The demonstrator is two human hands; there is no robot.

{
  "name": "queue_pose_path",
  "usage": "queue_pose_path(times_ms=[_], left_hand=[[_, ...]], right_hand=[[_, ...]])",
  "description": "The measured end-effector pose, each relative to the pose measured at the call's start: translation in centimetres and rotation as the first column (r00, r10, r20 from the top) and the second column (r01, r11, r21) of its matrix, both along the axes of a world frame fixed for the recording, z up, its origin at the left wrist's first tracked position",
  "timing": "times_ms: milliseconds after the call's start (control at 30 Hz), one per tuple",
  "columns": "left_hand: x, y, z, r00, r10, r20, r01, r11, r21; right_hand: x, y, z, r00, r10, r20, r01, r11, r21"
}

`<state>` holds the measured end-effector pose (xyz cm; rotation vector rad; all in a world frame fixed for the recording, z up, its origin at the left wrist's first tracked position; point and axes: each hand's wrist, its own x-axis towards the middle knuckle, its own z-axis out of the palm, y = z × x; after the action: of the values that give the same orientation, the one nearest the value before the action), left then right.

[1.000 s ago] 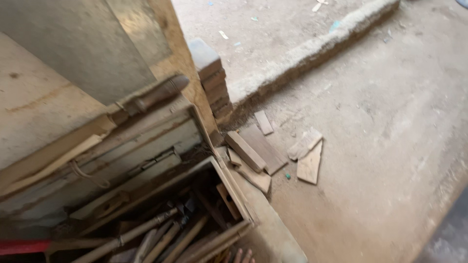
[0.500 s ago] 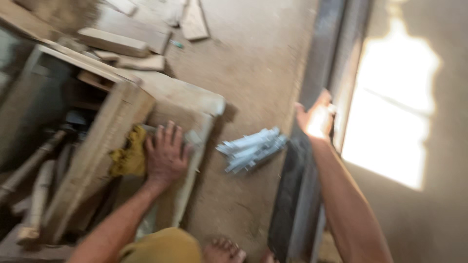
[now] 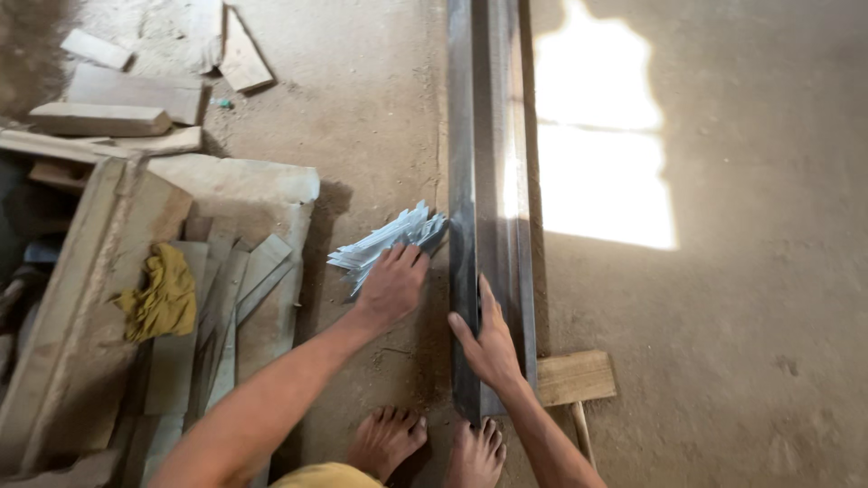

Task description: The person kneels on the workshop floor and bends small white sheet pieces one at a time over a steel angle bar, holding each piece against the bar and striking it with a wooden mallet to fold it. Finished folded pieces are placed in a growing pile beside the bar.

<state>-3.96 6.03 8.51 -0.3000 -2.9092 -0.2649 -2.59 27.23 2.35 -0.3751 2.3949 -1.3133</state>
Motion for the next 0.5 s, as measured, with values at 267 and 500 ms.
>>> queue_pose_path(times_ms=[267,500], left_hand=[[-4.7,1.3,-2.0,0.986,0.159,0.04,-0.141,0.947,-0.29],[-4.7,0.2,-4.6,0.985,0.168,0.045,-0.163,0.982,-0.095]], right_hand=[[7.3,11.7,-2.7,0.814,-0.457,-0.359,0.525,0.843,0.119],[13.6,18.5,-6.9,0.835,-0.382,-0.395,0.548,0.632,0.547]])
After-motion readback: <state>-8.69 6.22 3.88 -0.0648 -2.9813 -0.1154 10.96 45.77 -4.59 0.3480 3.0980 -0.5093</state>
